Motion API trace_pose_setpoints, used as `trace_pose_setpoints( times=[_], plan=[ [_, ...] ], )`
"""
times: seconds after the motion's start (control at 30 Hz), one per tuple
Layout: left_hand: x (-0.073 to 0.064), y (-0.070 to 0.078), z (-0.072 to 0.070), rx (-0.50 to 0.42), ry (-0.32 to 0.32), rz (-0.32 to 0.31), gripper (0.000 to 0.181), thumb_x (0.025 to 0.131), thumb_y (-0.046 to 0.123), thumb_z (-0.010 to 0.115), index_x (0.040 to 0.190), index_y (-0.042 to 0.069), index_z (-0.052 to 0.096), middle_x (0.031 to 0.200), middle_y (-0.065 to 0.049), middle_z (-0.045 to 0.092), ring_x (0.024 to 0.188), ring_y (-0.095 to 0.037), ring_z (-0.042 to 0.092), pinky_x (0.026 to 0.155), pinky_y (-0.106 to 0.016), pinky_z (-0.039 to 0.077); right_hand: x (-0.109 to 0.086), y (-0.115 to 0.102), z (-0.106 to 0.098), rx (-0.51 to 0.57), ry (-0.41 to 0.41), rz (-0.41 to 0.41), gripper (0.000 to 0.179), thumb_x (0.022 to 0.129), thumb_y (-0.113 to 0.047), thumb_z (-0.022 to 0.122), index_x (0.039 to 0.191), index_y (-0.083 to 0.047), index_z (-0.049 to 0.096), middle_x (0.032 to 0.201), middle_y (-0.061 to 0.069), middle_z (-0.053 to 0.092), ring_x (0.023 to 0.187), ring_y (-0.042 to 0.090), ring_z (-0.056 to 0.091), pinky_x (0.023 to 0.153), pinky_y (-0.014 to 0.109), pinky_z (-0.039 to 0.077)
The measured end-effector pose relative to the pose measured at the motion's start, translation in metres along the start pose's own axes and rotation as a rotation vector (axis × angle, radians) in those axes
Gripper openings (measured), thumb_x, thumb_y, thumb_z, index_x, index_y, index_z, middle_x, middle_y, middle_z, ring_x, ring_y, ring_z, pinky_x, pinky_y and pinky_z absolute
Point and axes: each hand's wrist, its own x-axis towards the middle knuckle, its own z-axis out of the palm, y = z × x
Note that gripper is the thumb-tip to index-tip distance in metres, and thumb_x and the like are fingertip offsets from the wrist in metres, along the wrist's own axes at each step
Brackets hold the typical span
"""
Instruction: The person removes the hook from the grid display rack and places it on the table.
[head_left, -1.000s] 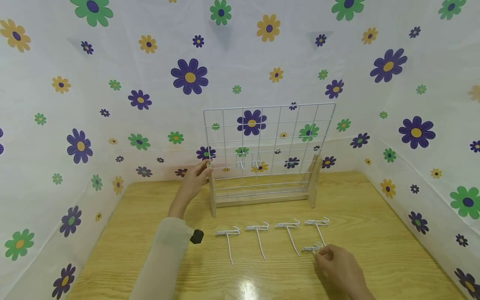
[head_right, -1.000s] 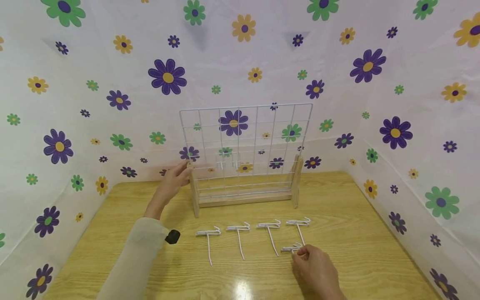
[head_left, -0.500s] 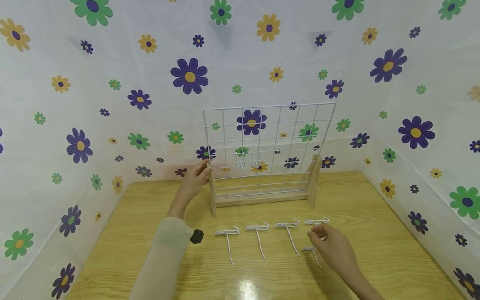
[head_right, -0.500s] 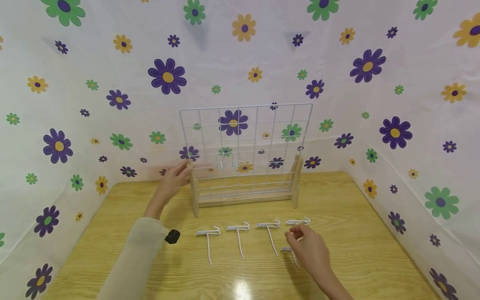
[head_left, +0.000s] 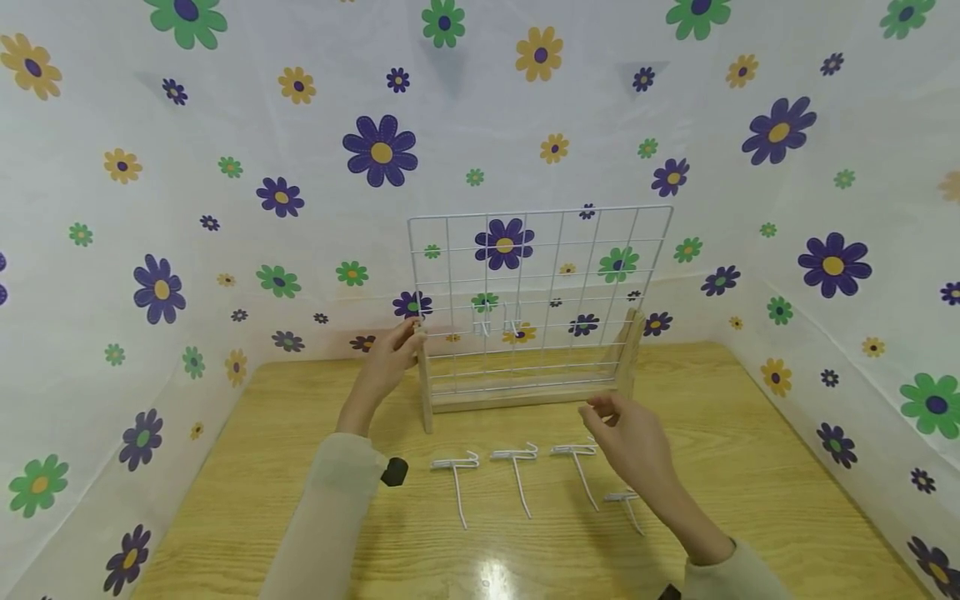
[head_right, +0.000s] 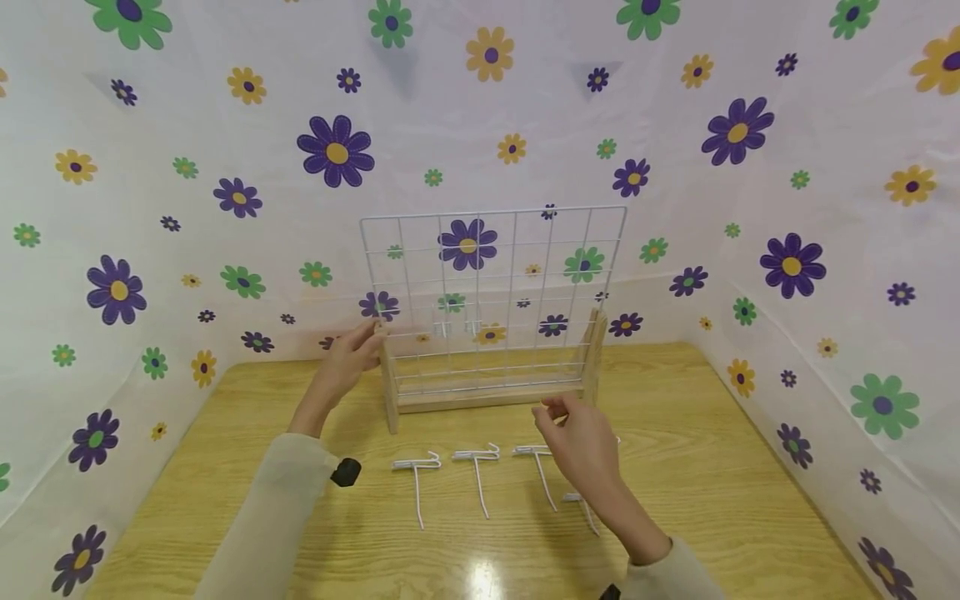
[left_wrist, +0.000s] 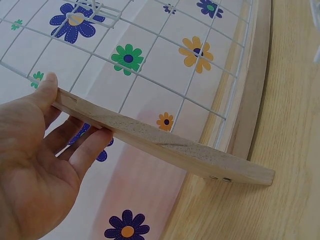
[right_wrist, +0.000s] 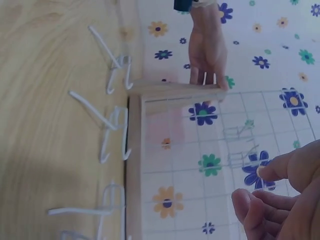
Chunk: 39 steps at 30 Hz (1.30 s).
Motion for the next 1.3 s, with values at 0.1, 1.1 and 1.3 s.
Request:
trace_pose_setpoints(
  times=[0.1, 1.1, 1.3],
  plan=[
    [0.000, 0.000, 0.000, 0.000, 0.005, 0.003, 0.061, 0.110, 0.034, 0.052, 0.161, 0.006, 0.034, 0.155, -0.024, 0.044, 0.139, -0.040, 0.048, 0.107, -0.043, 0.053, 0.009, -0.010, 0.004, 0.007, 0.015, -0.032, 0.023, 0.100, -0.021, 0.069, 0.110, -0.002, 0.075, 0.092, 0.006, 0.075, 0.069, 0.014, 0.064, 0.051, 0.024, 0.048],
    [0.000, -0.001, 0.001, 0.007, -0.004, -0.003, 0.062, 0.110, 0.035, 0.051, 0.162, 0.006, 0.033, 0.155, -0.026, 0.043, 0.140, -0.042, 0.047, 0.109, -0.046, 0.049, 0.082, -0.052, 0.063, 0.075, 0.128, -0.153, 0.030, 0.095, -0.021, 0.077, 0.113, 0.004, 0.074, 0.087, 0.008, 0.074, 0.059, 0.016, 0.058, 0.046, 0.024, 0.041],
    [0.001, -0.002, 0.001, 0.005, 0.001, 0.003, 0.062, 0.110, 0.034, 0.051, 0.161, 0.005, 0.033, 0.154, -0.026, 0.044, 0.139, -0.042, 0.048, 0.109, -0.046, 0.050, 0.092, -0.054, 0.073, 0.087, 0.172, -0.199, 0.027, 0.094, -0.016, 0.078, 0.109, 0.005, 0.074, 0.087, 0.012, 0.076, 0.063, 0.020, 0.065, 0.047, 0.024, 0.044]
  ],
)
